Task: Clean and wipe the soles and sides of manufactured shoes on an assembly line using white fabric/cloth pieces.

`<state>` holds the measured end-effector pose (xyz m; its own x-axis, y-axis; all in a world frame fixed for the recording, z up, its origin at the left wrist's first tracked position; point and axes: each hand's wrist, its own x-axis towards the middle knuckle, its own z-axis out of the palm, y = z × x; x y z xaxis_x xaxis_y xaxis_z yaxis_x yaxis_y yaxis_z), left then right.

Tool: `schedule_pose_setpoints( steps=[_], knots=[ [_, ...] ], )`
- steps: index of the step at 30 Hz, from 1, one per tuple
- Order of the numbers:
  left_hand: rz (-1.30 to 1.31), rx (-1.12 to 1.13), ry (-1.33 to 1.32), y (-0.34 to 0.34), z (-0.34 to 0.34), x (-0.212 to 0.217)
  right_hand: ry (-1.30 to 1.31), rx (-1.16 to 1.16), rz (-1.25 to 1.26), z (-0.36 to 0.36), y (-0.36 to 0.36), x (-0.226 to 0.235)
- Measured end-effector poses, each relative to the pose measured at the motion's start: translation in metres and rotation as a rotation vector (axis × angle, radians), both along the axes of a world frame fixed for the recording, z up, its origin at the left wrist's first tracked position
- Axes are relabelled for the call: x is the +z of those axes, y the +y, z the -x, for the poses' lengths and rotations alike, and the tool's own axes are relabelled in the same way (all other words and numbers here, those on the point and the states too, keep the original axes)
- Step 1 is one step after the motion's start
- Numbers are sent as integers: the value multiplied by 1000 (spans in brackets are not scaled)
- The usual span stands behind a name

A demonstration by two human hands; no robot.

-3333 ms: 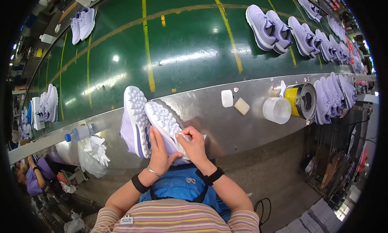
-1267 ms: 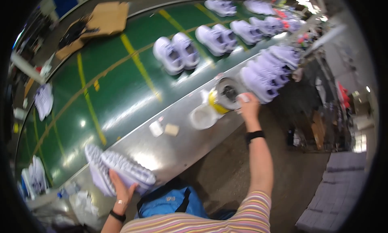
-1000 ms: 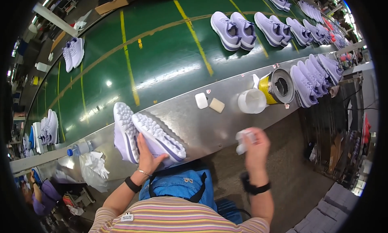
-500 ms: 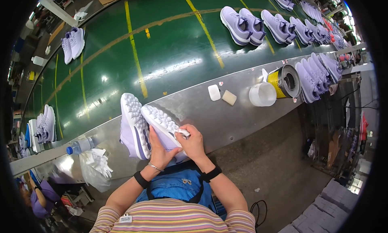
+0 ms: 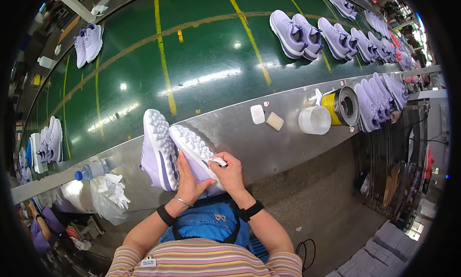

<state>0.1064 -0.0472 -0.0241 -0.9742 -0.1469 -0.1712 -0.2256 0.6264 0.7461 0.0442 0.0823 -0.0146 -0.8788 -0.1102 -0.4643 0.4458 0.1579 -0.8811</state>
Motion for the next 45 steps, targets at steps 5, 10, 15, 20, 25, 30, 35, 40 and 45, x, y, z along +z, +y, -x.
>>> schedule_pose_setpoints(
  steps=[5,10,15,20,25,30,35,40,45],
  knots=[
    [-6,11,6,1,-2,-2,67,39,-22,4,-1,0],
    [-17,20,-6,1,-3,-3,60,35,-92,-1,-2,5],
    [-44,49,-7,3,-2,3,90,21,-54,1,2,-1],
    [-550,386,-131,-6,-4,-20,-5,-93,90,-8,20,-20],
    [-312,342,-169,0,9,1,-181,-270,335,-8,41,-23],
    [-132,164,-228,3,23,15,-190,-253,345,-15,47,-23],
    [-359,124,-327,15,37,24,0,-142,144,18,54,3],
    [-59,61,-265,24,30,5,327,92,75,65,44,6],
    [-1,77,-389,35,41,22,227,314,-29,85,32,-12]
  ],
)
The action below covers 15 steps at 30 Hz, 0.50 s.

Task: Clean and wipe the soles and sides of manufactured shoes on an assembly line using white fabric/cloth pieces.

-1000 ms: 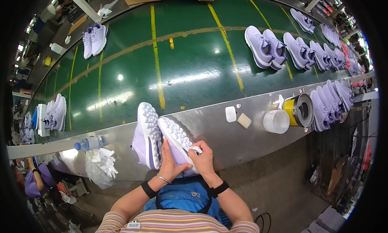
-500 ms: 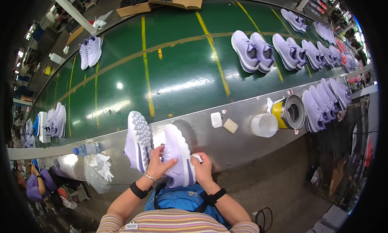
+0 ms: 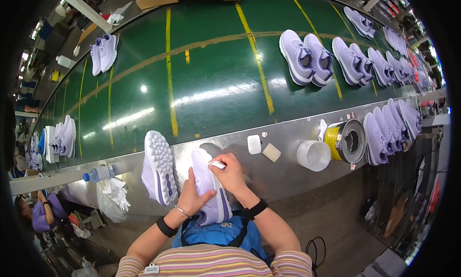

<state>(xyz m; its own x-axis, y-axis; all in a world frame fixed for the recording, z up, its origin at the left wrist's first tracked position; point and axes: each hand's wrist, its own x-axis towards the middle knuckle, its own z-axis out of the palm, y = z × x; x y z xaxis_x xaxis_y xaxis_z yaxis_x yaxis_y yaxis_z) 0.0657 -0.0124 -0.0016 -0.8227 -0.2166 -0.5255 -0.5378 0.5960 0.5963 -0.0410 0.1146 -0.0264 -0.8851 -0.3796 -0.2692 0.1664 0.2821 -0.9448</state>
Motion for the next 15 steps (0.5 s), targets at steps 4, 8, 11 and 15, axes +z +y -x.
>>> schedule_pose_setpoints(
  steps=[4,8,11,15],
  knots=[
    [30,6,-51,4,6,8,-242,4,133,21,-15,-13],
    [34,-2,-36,3,5,5,-437,-34,203,27,-21,-11],
    [38,25,-31,5,4,5,-285,-27,137,3,-1,-16],
    [41,25,-41,8,6,7,-280,-126,199,3,-6,-13]
  ],
)
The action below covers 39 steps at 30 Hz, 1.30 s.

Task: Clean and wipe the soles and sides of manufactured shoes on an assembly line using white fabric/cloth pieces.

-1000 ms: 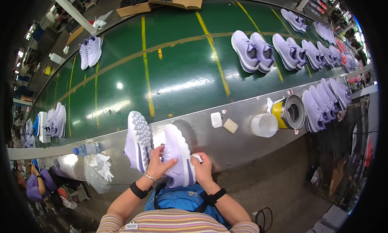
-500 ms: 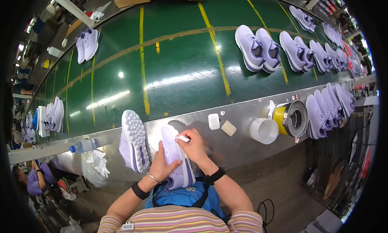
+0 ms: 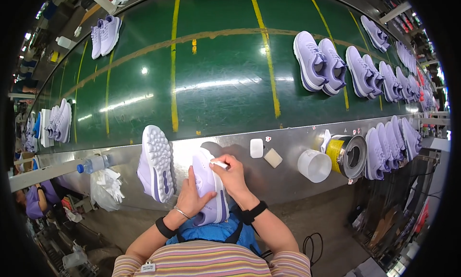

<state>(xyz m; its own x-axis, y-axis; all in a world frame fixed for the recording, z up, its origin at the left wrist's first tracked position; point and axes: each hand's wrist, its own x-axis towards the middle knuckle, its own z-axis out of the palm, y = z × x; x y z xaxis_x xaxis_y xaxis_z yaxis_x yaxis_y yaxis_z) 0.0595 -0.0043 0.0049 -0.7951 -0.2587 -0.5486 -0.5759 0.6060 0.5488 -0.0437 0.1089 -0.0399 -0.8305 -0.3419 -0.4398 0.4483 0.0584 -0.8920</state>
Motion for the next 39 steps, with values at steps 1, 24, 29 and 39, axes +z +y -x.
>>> schedule_pose_setpoints(
  steps=[1,24,29,39],
  knots=[
    [4,-1,5,1,0,1,-78,7,32,8,-7,0],
    [35,16,-25,9,4,0,-133,-100,65,12,-8,7],
    [-13,37,23,10,-4,-4,104,-154,0,14,-13,2],
    [306,272,502,-115,-38,40,340,-467,222,17,72,122]
  ],
)
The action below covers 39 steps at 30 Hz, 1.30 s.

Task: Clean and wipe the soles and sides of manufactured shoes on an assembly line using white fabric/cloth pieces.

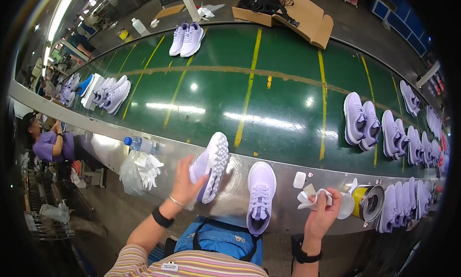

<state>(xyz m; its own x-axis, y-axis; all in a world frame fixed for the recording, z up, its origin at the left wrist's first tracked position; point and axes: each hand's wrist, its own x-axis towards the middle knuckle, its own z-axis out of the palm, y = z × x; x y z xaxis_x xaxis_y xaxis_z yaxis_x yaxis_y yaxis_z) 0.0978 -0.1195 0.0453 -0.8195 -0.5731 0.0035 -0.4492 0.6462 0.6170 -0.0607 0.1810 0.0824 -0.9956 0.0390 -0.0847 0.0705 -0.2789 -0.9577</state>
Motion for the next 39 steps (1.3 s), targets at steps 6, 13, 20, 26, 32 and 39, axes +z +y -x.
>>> schedule_pose_setpoints(
  steps=[6,13,20,26,32,39],
  knots=[
    [-520,-258,-477,-88,6,-74,-197,246,72,-68,-58,28],
    [-744,-375,-322,-77,-19,-51,-219,400,-144,-123,-129,10],
    [-619,-383,-613,-79,-55,-21,14,533,-530,-136,-207,-41],
    [-656,-426,-564,-86,-58,-29,207,573,-776,-137,-224,-75],
    [-590,-465,-479,-80,-64,-35,97,591,-804,-98,-243,-95],
    [-609,-410,-535,-75,-54,-21,-135,869,-777,-57,-277,-114]
  ],
)
